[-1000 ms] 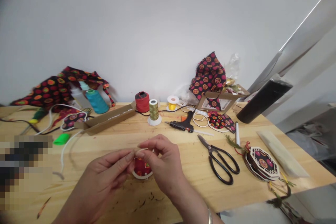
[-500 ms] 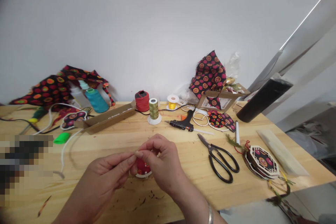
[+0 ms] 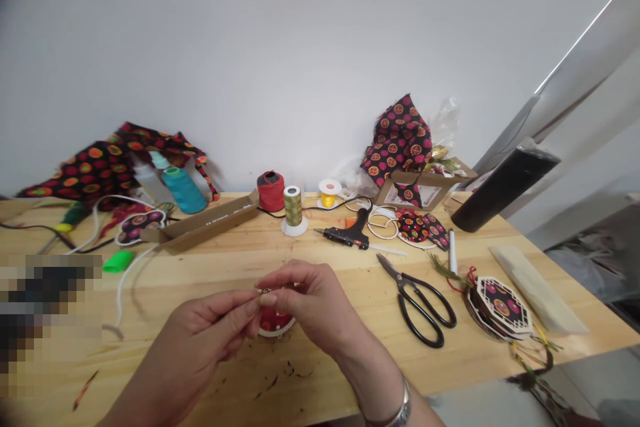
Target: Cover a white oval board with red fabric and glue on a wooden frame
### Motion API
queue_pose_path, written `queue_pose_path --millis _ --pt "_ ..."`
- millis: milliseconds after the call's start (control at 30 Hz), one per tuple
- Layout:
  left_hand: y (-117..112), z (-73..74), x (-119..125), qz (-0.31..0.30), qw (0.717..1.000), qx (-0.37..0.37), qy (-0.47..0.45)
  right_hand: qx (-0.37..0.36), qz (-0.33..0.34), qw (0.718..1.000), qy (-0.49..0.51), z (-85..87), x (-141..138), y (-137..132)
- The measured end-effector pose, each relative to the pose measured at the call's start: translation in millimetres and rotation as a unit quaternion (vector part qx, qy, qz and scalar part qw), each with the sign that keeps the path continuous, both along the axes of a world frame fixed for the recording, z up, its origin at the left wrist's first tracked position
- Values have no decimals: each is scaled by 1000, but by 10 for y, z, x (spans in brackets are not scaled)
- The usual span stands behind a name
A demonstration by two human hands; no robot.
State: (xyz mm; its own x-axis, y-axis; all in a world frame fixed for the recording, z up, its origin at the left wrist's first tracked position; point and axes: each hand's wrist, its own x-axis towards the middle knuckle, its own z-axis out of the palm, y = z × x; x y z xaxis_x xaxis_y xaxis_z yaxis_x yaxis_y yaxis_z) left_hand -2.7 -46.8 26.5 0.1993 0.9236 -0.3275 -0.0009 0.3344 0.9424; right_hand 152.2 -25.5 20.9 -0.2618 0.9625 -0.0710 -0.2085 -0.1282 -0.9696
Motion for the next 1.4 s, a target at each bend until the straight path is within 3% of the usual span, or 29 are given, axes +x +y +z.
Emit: queue_pose_path --millis 233,500,933,1400 --pt "4 22 0 -26 999 8 32 -3 17 1000 14 -25 4 21" --pt "0 -20 -12 -44 998 14 -39 7 2 999 -37 17 -18 10" --pt "-17 -53 23 6 990 -18 -142 15 -54 997 -60 67 -40 44" --pt "-2 -36 43 44 990 -50 -120 76 -86 986 -125 73 -58 51"
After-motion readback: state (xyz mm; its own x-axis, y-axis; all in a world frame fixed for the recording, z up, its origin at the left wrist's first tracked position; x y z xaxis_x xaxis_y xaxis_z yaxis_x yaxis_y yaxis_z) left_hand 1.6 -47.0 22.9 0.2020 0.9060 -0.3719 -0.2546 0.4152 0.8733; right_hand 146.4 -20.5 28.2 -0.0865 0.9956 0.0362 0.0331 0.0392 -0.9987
